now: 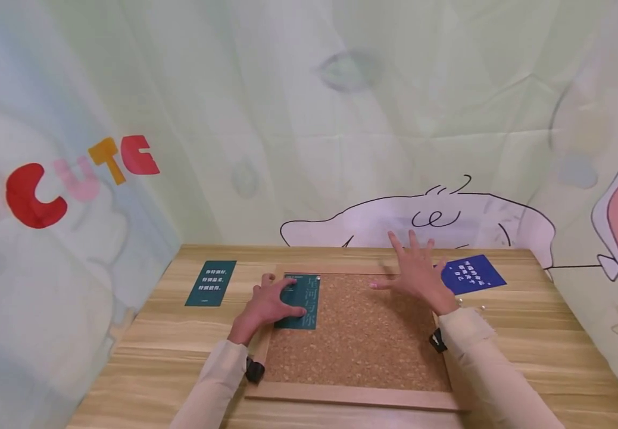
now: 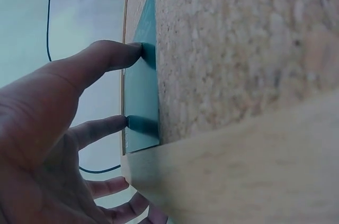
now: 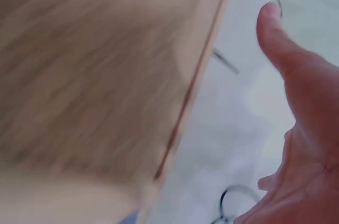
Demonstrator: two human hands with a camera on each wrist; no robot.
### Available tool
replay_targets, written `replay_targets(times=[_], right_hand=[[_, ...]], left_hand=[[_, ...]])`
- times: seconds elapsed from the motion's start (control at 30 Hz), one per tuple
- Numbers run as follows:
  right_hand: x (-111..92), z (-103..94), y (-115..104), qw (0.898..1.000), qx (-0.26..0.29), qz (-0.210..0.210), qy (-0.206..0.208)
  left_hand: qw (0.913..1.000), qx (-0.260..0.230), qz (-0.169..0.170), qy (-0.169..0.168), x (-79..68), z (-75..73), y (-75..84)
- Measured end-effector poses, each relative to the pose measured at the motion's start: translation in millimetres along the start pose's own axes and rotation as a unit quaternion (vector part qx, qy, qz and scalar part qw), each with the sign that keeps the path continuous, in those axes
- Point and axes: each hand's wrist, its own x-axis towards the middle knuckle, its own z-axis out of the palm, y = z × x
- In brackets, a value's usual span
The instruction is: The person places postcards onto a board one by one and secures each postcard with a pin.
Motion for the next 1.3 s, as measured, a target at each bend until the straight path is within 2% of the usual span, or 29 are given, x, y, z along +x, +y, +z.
replay_targets(times=[0.17,0.3,0.57,0.87,0.93,1.1,1.3], right_hand=[[-35,-1.6,34,1.000,-0.006,0.001,0.022],[-55,-1.7,50,0.999,-0.007,-0.005,0.038],[-87,4.8,65,0.997,-0.010,-0.026,0.077],[-115,14.0,76,0.994,0.019,-0.004,0.106],[-120,15.8,80,0.993,0.034,-0.007,0.115],[-132,22.6,85,0.985,0.116,-0.023,0.124],[-146,25.5,91,0.976,0.177,-0.006,0.129]], left_hand=[[1.0000,0.003,-0.004,-0.003,0.9,1.3,0.2],[1.0000,0.002,-0.006,-0.003,1.7,1.2,0.8],[0.9999,0.005,-0.011,-0.009,1.9,1.3,2.1],[0.9999,0.008,0.005,-0.006,4.6,0.8,-4.2],[0.9999,0.008,0.008,-0.007,6.1,1.4,-4.4],[0.9999,0.009,0.004,-0.008,7.9,0.7,-6.7],[0.9998,0.010,0.005,-0.015,9.8,1.7,-5.2]])
